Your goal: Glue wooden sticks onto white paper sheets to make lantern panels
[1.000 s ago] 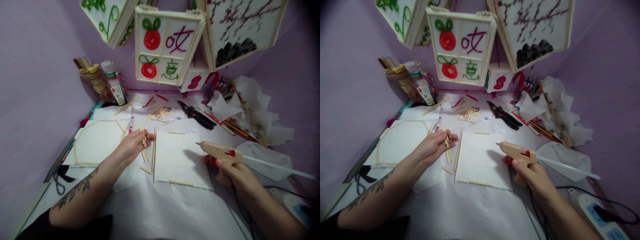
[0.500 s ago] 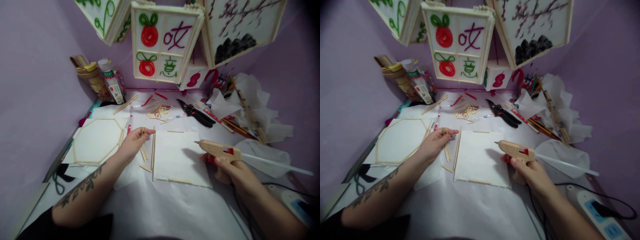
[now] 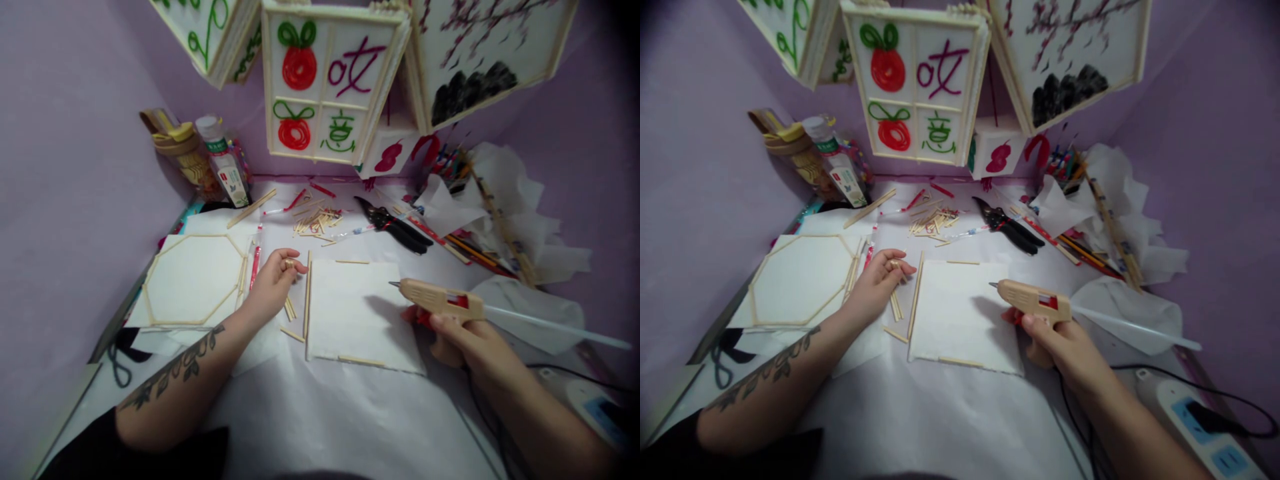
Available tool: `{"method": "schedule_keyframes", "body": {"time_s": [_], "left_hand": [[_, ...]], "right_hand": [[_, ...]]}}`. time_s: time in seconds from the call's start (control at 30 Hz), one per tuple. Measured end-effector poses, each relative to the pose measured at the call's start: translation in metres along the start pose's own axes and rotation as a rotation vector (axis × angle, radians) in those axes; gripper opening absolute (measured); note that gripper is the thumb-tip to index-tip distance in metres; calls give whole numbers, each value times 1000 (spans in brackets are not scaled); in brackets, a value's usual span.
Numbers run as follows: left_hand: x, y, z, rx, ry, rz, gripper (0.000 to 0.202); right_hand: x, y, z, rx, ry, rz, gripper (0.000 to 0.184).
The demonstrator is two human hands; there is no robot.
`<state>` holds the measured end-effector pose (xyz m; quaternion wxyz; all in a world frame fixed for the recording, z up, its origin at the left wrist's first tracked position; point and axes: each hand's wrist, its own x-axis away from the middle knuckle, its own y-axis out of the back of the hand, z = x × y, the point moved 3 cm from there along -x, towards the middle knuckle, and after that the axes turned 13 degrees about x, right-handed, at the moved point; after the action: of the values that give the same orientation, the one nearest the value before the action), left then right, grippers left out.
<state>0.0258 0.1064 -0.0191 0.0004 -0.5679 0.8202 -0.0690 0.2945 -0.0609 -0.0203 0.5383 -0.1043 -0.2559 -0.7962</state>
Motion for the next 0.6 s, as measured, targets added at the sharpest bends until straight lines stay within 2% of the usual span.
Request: {"method": "schedule_keyframes", "body": {"time_s": [0.27, 0.37, 0.5, 0.6], "left_hand": [[7, -2, 2, -101, -61, -27, 20], [12, 0, -17, -86, -107, -88, 20], [15, 14, -59, -21, -279, -257, 24], [11, 25, -73, -10, -334, -299, 25]], "right_hand": [[0, 1, -1, 21, -1, 4, 40], [0, 1, -1, 7, -8, 12, 38], [1, 1, -1, -28, -18, 9, 40], [0, 1, -1, -29, -18, 20, 40]]}}
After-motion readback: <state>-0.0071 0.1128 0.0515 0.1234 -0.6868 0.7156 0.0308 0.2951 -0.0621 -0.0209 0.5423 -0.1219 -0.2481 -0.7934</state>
